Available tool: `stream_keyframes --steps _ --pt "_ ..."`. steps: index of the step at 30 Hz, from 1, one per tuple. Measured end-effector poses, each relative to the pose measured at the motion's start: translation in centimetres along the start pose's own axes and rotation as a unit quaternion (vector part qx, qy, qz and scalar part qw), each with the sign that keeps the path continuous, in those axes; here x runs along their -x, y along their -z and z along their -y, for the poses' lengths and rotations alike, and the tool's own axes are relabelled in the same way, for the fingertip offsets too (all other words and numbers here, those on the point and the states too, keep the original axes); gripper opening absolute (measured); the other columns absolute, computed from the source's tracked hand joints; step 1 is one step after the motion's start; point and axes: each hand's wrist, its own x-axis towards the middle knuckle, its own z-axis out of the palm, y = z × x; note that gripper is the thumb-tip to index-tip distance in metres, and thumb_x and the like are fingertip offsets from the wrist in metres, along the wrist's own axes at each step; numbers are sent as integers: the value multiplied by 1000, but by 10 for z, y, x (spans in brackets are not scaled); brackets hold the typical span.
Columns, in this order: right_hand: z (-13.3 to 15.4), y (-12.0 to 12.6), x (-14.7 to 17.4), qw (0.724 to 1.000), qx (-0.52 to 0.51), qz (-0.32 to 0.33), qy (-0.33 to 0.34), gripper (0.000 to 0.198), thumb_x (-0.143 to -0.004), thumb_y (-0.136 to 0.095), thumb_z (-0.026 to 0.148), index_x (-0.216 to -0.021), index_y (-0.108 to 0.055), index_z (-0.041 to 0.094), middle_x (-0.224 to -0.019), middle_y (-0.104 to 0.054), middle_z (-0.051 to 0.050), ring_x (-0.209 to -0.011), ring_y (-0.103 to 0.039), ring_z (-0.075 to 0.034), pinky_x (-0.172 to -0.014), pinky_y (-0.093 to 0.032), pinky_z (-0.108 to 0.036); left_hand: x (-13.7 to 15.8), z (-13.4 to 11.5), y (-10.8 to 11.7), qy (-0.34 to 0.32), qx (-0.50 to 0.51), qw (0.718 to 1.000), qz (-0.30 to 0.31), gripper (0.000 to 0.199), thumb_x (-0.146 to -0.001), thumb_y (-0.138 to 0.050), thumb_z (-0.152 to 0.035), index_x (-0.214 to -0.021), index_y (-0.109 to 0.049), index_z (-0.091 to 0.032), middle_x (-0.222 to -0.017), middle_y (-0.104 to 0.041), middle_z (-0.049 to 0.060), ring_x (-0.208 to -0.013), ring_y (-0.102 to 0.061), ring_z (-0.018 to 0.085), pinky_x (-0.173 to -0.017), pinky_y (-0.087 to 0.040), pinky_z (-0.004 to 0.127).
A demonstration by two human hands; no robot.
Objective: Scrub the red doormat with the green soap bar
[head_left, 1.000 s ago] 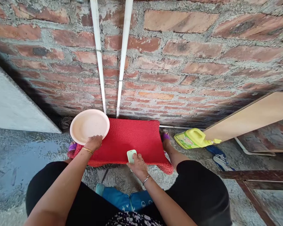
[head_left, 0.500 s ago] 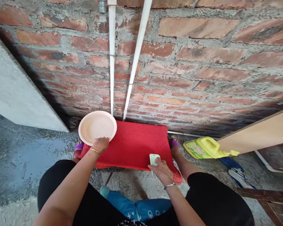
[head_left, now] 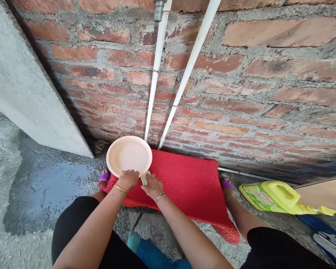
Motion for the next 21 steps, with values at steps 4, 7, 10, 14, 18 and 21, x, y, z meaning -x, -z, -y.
stream_keyframes --steps 4,7,10,14,18,21 --pt "-31 4 -1 997 1 8 -71 46 -81 -62 42 -122 -53 24 -125 -56 -11 -111 -60 -26 -87 -46 -35 -3 -2 -5 -2 -1 1000 -9 32 -94 -43 -22 -121 -59 -15 -120 -66 18 -112 -63 31 -87 -51 50" --pt "-54 10 0 991 -16 8 -134 44 -82 -62 44 -119 -53 24 -124 -56 -11 -110 -61 -25 -86 -46 -35 -6 -2 -10 -3 6 1000 -20 33 -93 -44 -21 -121 -60 -14 -120 -66 20 -111 -63 32 -85 -51 52" --pt "-51 13 -6 987 -45 -1 -154 42 -82 -61 48 -117 -54 24 -121 -57 -9 -106 -63 -25 -85 -46 -35 -10 -3 -13 -1 13 1000 -21 33 -93 -45 -22 -121 -60 -13 -119 -66 21 -110 -63 33 -85 -51 54" --pt "-21 12 -24 986 -79 -23 -147 44 -82 -61 51 -117 -53 25 -117 -59 -8 -104 -64 -23 -84 -46 -34 -12 -2 -15 9 13 1000 -23 32 -93 -46 -24 -120 -60 -14 -118 -67 20 -109 -64 32 -85 -51 53" --pt "-16 10 -32 988 -78 -22 -133 47 -81 -63 50 -119 -52 25 -120 -57 -9 -106 -63 -24 -85 -46 -35 -13 -1 -15 3 12 1000 -26 32 -93 -46 -24 -120 -60 -15 -118 -67 20 -109 -64 32 -84 -51 53" --pt "-39 13 -28 986 -61 -18 -151 49 -81 -62 50 -122 -51 26 -124 -55 -10 -110 -62 -25 -86 -46 -36 -14 -1 -15 0 16 1000 -16 33 -92 -46 -23 -121 -59 -13 -120 -66 20 -110 -64 33 -84 -51 53"
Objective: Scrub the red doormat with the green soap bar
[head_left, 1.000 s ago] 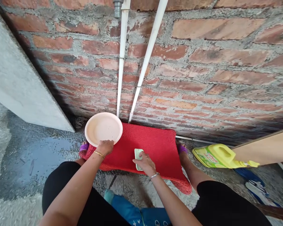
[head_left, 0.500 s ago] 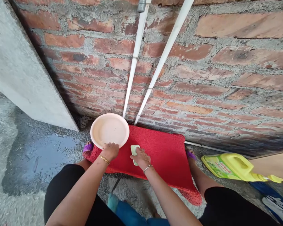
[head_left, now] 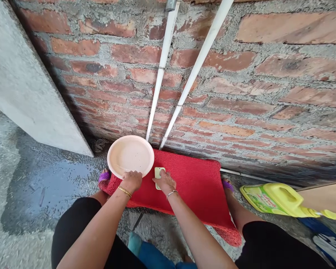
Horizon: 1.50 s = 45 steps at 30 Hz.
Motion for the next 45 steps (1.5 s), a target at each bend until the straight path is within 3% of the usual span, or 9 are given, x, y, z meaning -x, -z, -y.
stream_keyframes --steps 5,13,20,23,31,34,41,45 --pt "-20 15 -3 999 -4 -13 -44 51 -83 -57 55 -124 -50 25 -122 -56 -11 -109 -62 -27 -85 -46 -37 -5 -1 -6 6 3 1000 -11 33 -92 -45 -23 -119 -61 -14 -117 -67 20 -110 -64 33 -83 -50 52" --pt "19 5 -16 1000 -19 -8 4 48 -82 -60 53 -121 -51 26 -122 -55 -10 -108 -62 -24 -84 -46 -35 -12 -2 -14 9 -7 1000 -18 33 -91 -50 -28 -119 -62 -15 -112 -67 22 -107 -64 34 -82 -50 55" --pt "-41 26 -14 998 -6 -10 -59 50 -83 -58 54 -123 -49 25 -123 -54 -11 -110 -61 -25 -86 -45 -36 -13 -5 -11 -1 -2 1000 -11 33 -91 -51 -26 -120 -61 -14 -112 -67 21 -108 -64 33 -85 -51 55" --pt "-53 29 -6 997 -8 -19 -80 49 -84 -57 54 -123 -50 25 -122 -55 -11 -110 -62 -25 -85 -45 -36 -11 -6 -9 0 -5 1000 -12 32 -91 -50 -25 -119 -61 -14 -113 -67 21 -109 -64 33 -85 -51 53" --pt "-22 6 0 1000 -16 -1 9 40 -80 -64 47 -113 -55 28 -123 -54 -6 -105 -63 -22 -85 -45 -34 -11 -5 -11 -8 -34 999 -22 30 -90 -49 -22 -117 -60 -14 -111 -67 20 -105 -66 31 -84 -52 50" --pt "-45 12 -4 1000 -13 -6 -12 42 -80 -62 48 -116 -54 28 -123 -54 -6 -106 -63 -22 -86 -45 -34 -14 -6 -12 -7 -38 999 -19 30 -89 -51 -22 -116 -61 -14 -110 -67 19 -104 -66 30 -83 -52 49" --pt "-136 51 0 990 -1 -28 -137 52 -84 -58 50 -128 -49 24 -120 -56 -11 -109 -62 -23 -85 -45 -34 -17 -17 -4 15 -40 999 2 31 -89 -49 -18 -117 -61 -11 -114 -67 21 -105 -66 31 -83 -52 49" --pt "-150 59 8 987 5 -39 -159 50 -85 -56 49 -127 -51 22 -122 -56 -13 -110 -62 -25 -84 -45 -35 -14 -19 -7 17 -46 999 -15 30 -91 -47 -18 -116 -61 -11 -113 -67 21 -105 -67 30 -84 -52 47"
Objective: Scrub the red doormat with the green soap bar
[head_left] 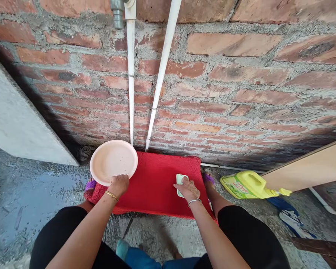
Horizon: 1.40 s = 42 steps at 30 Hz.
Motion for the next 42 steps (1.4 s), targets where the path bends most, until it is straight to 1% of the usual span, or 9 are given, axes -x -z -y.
stream_keyframes --steps 4,11,14,21,25,28,33,37,42 --pt "33 -9 11 997 -20 -6 68 46 -83 -57 51 -121 -55 24 -121 -57 -10 -107 -63 -24 -85 -45 -35 3 0 -3 -6 -4 1000 -19 29 -91 -47 -18 -115 -62 -10 -113 -67 20 -105 -66 30 -84 -51 46" --pt "141 -37 29 984 -45 29 168 42 -77 -66 47 -114 -57 27 -120 -56 -5 -103 -63 -21 -84 -45 -33 8 2 -7 -11 -1 999 -53 31 -92 -43 -14 -115 -63 -10 -110 -67 19 -104 -66 30 -85 -51 46" --pt "160 -42 29 980 -31 39 194 45 -76 -69 45 -115 -56 28 -123 -55 -6 -105 -62 -21 -85 -45 -33 10 4 -9 1 -5 998 -69 32 -91 -45 -15 -117 -63 -12 -110 -67 18 -102 -66 30 -87 -50 48" --pt "116 -33 25 994 -31 33 99 43 -83 -61 48 -119 -54 26 -123 -54 -9 -107 -62 -23 -84 -45 -35 12 -17 3 -29 21 975 -218 46 -95 -35 -14 -137 -50 -21 -129 -60 16 -119 -56 28 -103 -41 47" --pt "92 -40 34 995 -59 41 76 40 -85 -56 53 -115 -55 26 -117 -57 -9 -103 -64 -22 -83 -46 -34 9 -42 3 -87 35 986 -137 36 -94 -36 -15 -123 -56 -19 -111 -65 13 -103 -63 24 -92 -49 41" --pt "87 -49 39 993 -70 33 88 40 -86 -56 53 -115 -55 26 -118 -57 -8 -102 -64 -22 -82 -46 -33 10 -54 -7 -115 44 990 -67 36 -92 -39 -19 -125 -54 -19 -118 -64 13 -108 -63 25 -92 -50 42" --pt "73 -45 33 987 -86 23 132 45 -97 -35 55 -121 -59 27 -117 -60 -10 -103 -63 -22 -83 -47 -35 7 -61 -20 -58 97 994 10 48 -92 -45 -30 -139 -45 -20 -136 -57 15 -119 -60 26 -96 -50 40" --pt "38 -37 6 980 -83 -94 153 51 -100 -26 45 -136 -55 23 -139 -52 -14 -125 -51 -27 -97 -42 -40 -2 -91 -26 30 166 986 -4 58 -96 -41 -39 -149 -36 -18 -144 -50 18 -128 -54 26 -102 -46 36" --pt "-15 -57 -47 933 -26 -289 212 51 -98 -33 42 -136 -59 18 -145 -50 -16 -137 -39 -33 -106 -34 -49 -25 -160 -47 146 177 972 -54 83 -86 -54 -56 -156 -23 -25 -148 -45 20 -134 -45 35 -101 -44 48"
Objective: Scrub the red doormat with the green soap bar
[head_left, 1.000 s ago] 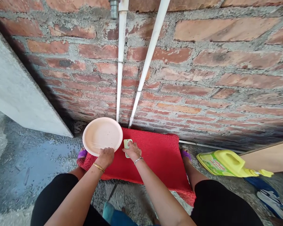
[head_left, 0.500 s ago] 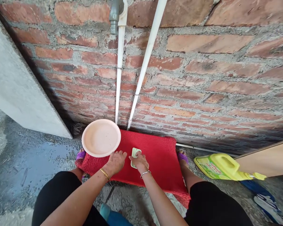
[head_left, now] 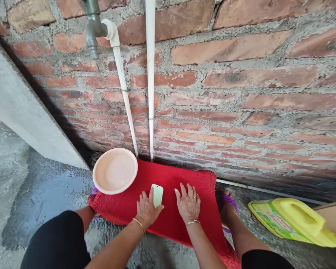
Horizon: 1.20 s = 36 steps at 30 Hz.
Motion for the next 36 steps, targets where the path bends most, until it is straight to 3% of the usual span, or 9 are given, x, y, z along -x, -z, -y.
stream_keyframes --steps 3,7,11,17,21,25,28,32,36 --pt "-24 -24 -2 999 15 -21 46 50 -97 -38 42 -136 -60 20 -145 -51 -15 -138 -38 -33 -110 -28 -51 -6 -22 -30 27 -33 998 -42 86 -82 -60 -53 -156 -24 -27 -151 -42 20 -135 -42 40 -105 -39 54" --pt "-30 -39 -1 998 21 -26 57 50 -97 -38 43 -136 -60 21 -143 -52 -15 -137 -39 -34 -112 -25 -53 -14 -25 -47 5 -57 994 -93 71 -86 -56 -35 -153 -35 -26 -141 -52 18 -125 -50 35 -102 -42 48" --pt "-29 -40 0 998 13 -39 57 50 -96 -40 44 -133 -63 20 -140 -55 -16 -134 -42 -35 -111 -25 -53 -28 -13 -27 -2 -49 988 -150 71 -85 -55 -27 -153 -35 -25 -124 -59 16 -106 -57 28 -96 -46 43" --pt "-29 -36 -1 997 28 -36 59 49 -97 -38 44 -133 -63 22 -140 -56 -14 -133 -44 -34 -110 -27 -53 -73 2 20 110 -19 976 -184 62 -88 -51 -31 -148 -42 -18 -121 -58 18 -107 -57 29 -88 -50 40" --pt "-29 -36 -1 998 23 -32 59 48 -97 -39 43 -133 -63 21 -140 -56 -14 -132 -44 -35 -110 -27 -53 -90 -20 15 157 -5 974 -164 63 -89 -51 -33 -148 -41 -15 -122 -55 21 -109 -56 31 -84 -51 38" --pt "-30 -38 -1 998 26 -28 55 48 -97 -39 43 -133 -62 23 -140 -56 -13 -133 -43 -34 -110 -27 -53 -89 -52 -4 56 -20 988 -141 67 -87 -56 -34 -150 -37 -21 -118 -55 17 -104 -55 28 -83 -51 38" --pt "-30 -38 0 998 17 -24 53 48 -97 -38 42 -133 -62 22 -141 -55 -14 -134 -42 -35 -110 -26 -53 -91 -50 1 42 -20 988 -150 67 -87 -55 -35 -150 -36 -22 -118 -55 17 -104 -54 28 -83 -50 38" --pt "-29 -36 0 998 21 -19 50 48 -97 -40 43 -133 -63 21 -141 -56 -15 -134 -42 -35 -111 -26 -53 -103 -30 20 135 2 978 -161 62 -91 -49 -35 -149 -38 -16 -119 -55 19 -103 -56 28 -81 -51 37" --pt "-29 -37 0 998 21 -18 50 48 -97 -40 43 -133 -63 20 -140 -56 -15 -133 -43 -35 -111 -26 -53 -103 -46 15 125 7 982 -141 65 -89 -52 -36 -149 -37 -15 -120 -54 19 -105 -55 28 -80 -51 36"
